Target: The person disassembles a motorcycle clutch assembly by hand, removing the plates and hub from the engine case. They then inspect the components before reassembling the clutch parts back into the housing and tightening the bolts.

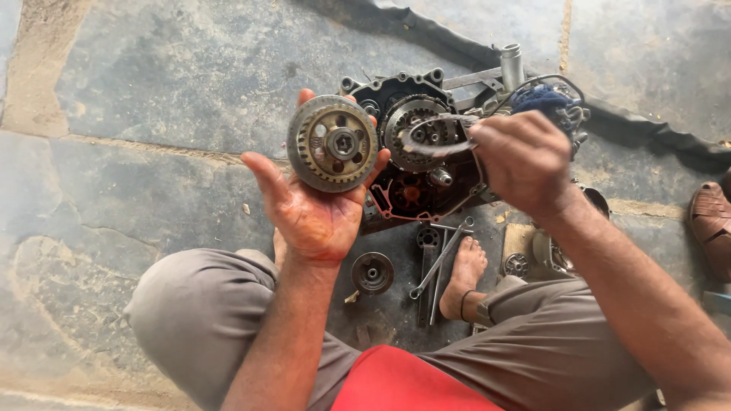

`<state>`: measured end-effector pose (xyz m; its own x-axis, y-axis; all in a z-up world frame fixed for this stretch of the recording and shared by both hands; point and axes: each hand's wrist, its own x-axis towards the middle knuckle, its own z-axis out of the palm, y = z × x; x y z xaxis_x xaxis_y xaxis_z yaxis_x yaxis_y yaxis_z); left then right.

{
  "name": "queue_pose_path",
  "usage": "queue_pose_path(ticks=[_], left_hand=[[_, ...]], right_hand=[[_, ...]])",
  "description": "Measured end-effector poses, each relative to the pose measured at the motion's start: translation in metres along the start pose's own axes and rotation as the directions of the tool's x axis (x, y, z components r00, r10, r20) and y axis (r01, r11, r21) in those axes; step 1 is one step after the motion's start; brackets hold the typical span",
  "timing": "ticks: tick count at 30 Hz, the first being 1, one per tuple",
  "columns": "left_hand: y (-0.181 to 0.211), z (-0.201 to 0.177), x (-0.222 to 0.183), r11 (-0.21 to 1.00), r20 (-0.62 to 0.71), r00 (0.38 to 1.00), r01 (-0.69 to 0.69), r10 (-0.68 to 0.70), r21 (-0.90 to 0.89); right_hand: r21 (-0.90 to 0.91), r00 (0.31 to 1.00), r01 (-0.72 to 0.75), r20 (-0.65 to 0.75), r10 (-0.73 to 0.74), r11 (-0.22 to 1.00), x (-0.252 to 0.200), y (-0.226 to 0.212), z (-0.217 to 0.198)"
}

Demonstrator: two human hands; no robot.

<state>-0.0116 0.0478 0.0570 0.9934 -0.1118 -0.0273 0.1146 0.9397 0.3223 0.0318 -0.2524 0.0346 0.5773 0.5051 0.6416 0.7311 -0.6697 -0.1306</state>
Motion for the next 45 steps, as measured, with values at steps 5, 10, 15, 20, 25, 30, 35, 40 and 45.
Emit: queue_pose_path(ticks=[5, 10, 15, 20, 25, 30, 35, 40, 45], left_hand=[[-0.013, -0.001, -0.001, 1.000, 0.003, 1.000, 0.025, -0.025, 0.017], [-0.028, 0.004, -0.004, 0.991, 0.031, 0.993, 0.117, -0.116, -0.063], [-0.040, 0.013, -0.009, 0.981, 0.031, 0.982, 0.189, -0.187, -0.050], [-0.043, 0.018, -0.009, 0.970, 0.005, 0.974, 0.226, -0.227, -0.091], [-0.037, 0.018, -0.007, 0.966, -0.031, 0.968, 0.249, -0.251, -0.064], [-0.015, 0.018, -0.005, 0.989, 0.040, 0.992, 0.126, -0.123, -0.077], [0.000, 0.024, -0.008, 0.997, 0.025, 0.999, 0.049, -0.047, -0.067], [0.001, 0.022, -0.009, 0.997, 0.028, 0.999, 0.029, -0.027, -0.067], [0.001, 0.017, -0.009, 0.994, 0.029, 0.999, 0.036, -0.033, -0.099]], right_hand=[[0.469, 0.862, -0.375, -0.141, 0.487, 0.800, 0.021, -0.024, -0.029], [0.885, 0.578, -0.455, 0.378, 0.723, -0.099, 0.036, -0.058, -0.031], [0.764, 0.515, -0.597, 0.598, 0.614, -0.243, 0.033, -0.081, -0.003], [0.755, 0.475, -0.637, 0.543, 0.693, -0.155, 0.039, -0.083, -0.005], [0.747, 0.491, -0.658, 0.521, 0.698, -0.095, 0.040, -0.074, -0.008], [0.417, 0.780, -0.598, 0.107, 0.617, 0.685, 0.025, -0.026, -0.009], [0.092, 0.906, -0.323, 0.318, 0.279, 0.942, 0.021, -0.023, 0.003], [-0.185, 0.775, 0.025, 0.624, 0.098, 0.982, 0.030, -0.031, 0.017], [-0.238, 0.686, 0.095, 0.720, 0.110, 0.967, 0.042, -0.030, 0.017]])
